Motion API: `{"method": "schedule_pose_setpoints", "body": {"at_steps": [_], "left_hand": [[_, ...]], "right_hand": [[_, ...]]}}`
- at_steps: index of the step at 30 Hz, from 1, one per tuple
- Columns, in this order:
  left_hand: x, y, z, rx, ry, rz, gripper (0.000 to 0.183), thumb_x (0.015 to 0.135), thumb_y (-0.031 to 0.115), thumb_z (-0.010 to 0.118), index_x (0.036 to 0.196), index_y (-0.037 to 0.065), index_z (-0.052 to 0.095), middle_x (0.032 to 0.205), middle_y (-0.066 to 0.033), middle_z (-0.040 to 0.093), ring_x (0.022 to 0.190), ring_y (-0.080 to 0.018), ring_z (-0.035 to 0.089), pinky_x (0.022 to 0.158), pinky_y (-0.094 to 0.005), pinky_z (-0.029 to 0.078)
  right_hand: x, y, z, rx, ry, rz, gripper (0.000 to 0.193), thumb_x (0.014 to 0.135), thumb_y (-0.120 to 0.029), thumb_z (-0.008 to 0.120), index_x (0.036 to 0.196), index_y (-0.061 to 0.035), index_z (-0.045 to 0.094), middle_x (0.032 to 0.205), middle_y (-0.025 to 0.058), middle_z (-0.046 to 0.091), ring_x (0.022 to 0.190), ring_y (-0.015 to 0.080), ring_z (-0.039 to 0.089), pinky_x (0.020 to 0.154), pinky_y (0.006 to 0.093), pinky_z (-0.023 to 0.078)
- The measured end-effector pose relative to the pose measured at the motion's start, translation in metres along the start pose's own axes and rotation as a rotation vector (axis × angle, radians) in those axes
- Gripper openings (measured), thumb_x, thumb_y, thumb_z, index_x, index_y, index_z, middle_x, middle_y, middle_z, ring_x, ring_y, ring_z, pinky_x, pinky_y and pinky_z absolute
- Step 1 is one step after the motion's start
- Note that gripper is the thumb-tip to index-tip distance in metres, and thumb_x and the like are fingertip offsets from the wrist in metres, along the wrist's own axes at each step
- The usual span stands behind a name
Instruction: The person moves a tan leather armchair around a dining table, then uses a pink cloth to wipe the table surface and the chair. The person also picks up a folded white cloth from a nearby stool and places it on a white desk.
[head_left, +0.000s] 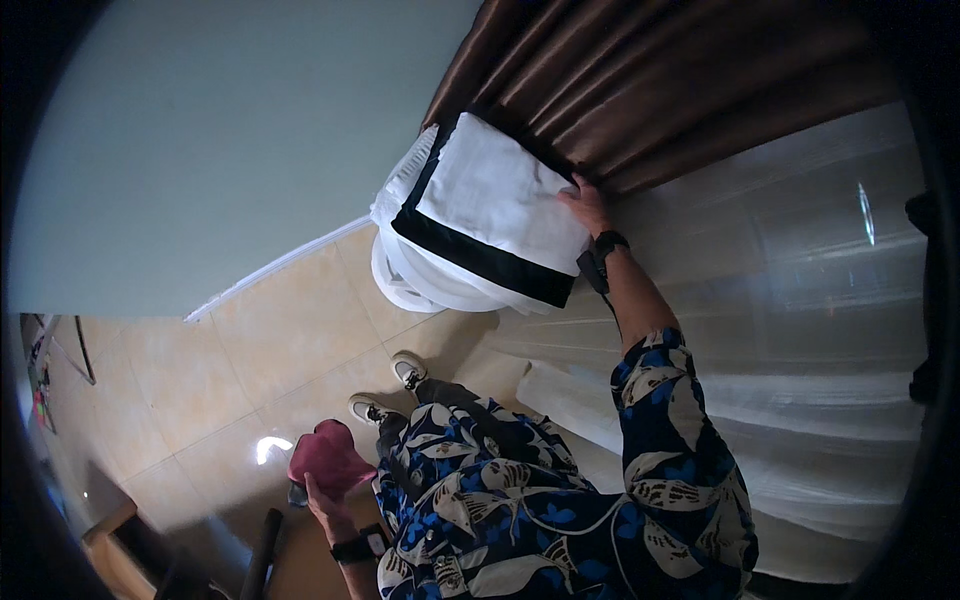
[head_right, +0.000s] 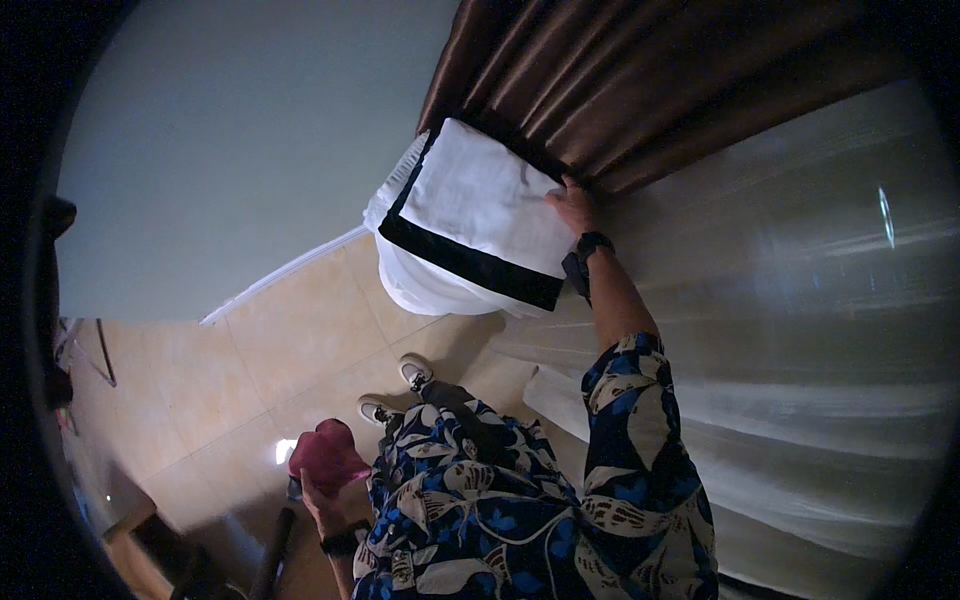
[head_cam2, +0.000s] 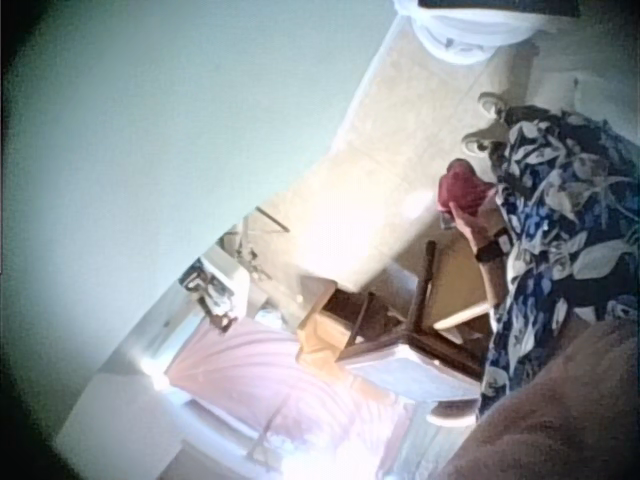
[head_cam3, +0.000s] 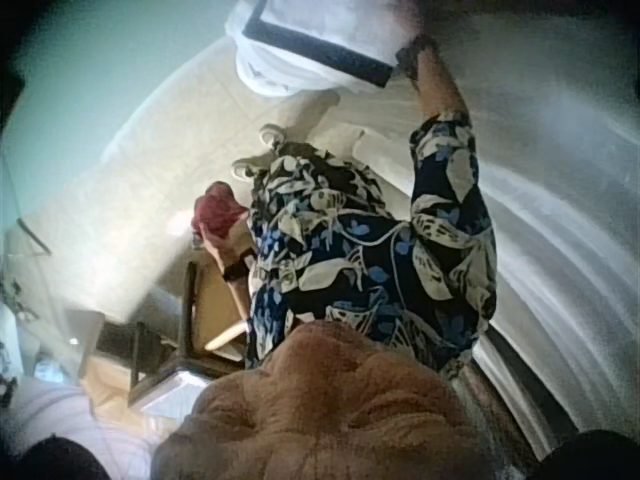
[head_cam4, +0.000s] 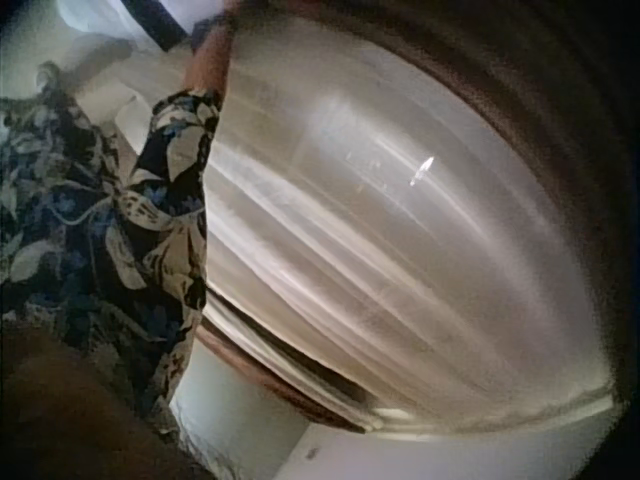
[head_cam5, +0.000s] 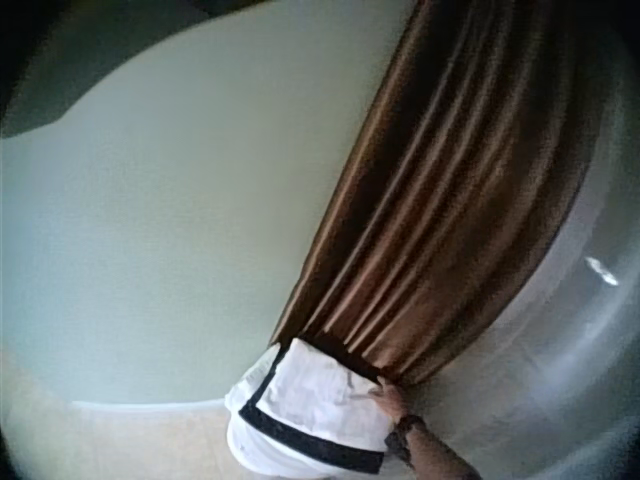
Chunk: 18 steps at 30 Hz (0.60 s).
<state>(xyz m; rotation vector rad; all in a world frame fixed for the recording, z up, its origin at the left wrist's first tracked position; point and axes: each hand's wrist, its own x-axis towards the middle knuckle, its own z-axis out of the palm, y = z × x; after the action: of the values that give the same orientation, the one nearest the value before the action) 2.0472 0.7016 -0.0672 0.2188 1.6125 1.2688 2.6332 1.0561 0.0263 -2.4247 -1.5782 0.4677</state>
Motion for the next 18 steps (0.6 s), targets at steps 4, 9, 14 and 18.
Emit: {"method": "schedule_pose_setpoints", "body": {"at_steps": [4,9,14,18], "left_hand": [[-0.018,-0.005,0.012,0.357,-0.041,0.128,0.05,0.084,0.015,0.061,0.127,-0.001,0.043,0.114,-0.0147,0.056,0.099,-0.0237,0.057,0.082,-0.0374,0.05],[-0.024,0.012,0.052,-0.172,0.108,-0.303,0.047,0.091,0.035,0.052,0.122,0.0,0.049,0.111,-0.0103,0.059,0.099,-0.0228,0.058,0.085,-0.036,0.047],[-0.021,-0.05,0.026,0.034,0.038,-0.147,0.05,0.089,0.035,0.055,0.126,0.004,0.045,0.12,-0.0103,0.053,0.106,-0.0237,0.055,0.087,-0.038,0.047],[-0.039,-0.023,0.054,-0.126,0.053,-0.255,0.049,0.089,0.036,0.055,0.125,0.003,0.046,0.119,-0.011,0.053,0.105,-0.0241,0.055,0.084,-0.0383,0.049]], "right_hand": [[0.012,-0.003,0.006,0.05,-0.046,-0.132,0.068,0.076,-0.033,0.067,0.133,-0.006,0.042,0.127,0.0204,0.05,0.116,0.0317,0.049,0.099,0.0348,0.037],[0.019,-0.025,0.0,0.101,-0.116,-0.11,0.062,0.072,-0.026,0.071,0.126,-0.005,0.05,0.12,0.0168,0.056,0.108,0.0275,0.054,0.093,0.0345,0.042],[0.037,-0.018,0.0,0.006,-0.175,-0.213,0.045,0.07,-0.022,0.071,0.108,-0.0031,0.057,0.114,0.0167,0.058,0.103,0.028,0.056,0.089,0.035,0.044],[0.037,-0.017,0.005,-0.014,0.098,-0.49,0.023,0.073,-0.017,0.069,0.089,-0.0013,0.061,0.102,0.0143,0.063,0.091,0.0261,0.059,0.08,0.0345,0.047]]}}
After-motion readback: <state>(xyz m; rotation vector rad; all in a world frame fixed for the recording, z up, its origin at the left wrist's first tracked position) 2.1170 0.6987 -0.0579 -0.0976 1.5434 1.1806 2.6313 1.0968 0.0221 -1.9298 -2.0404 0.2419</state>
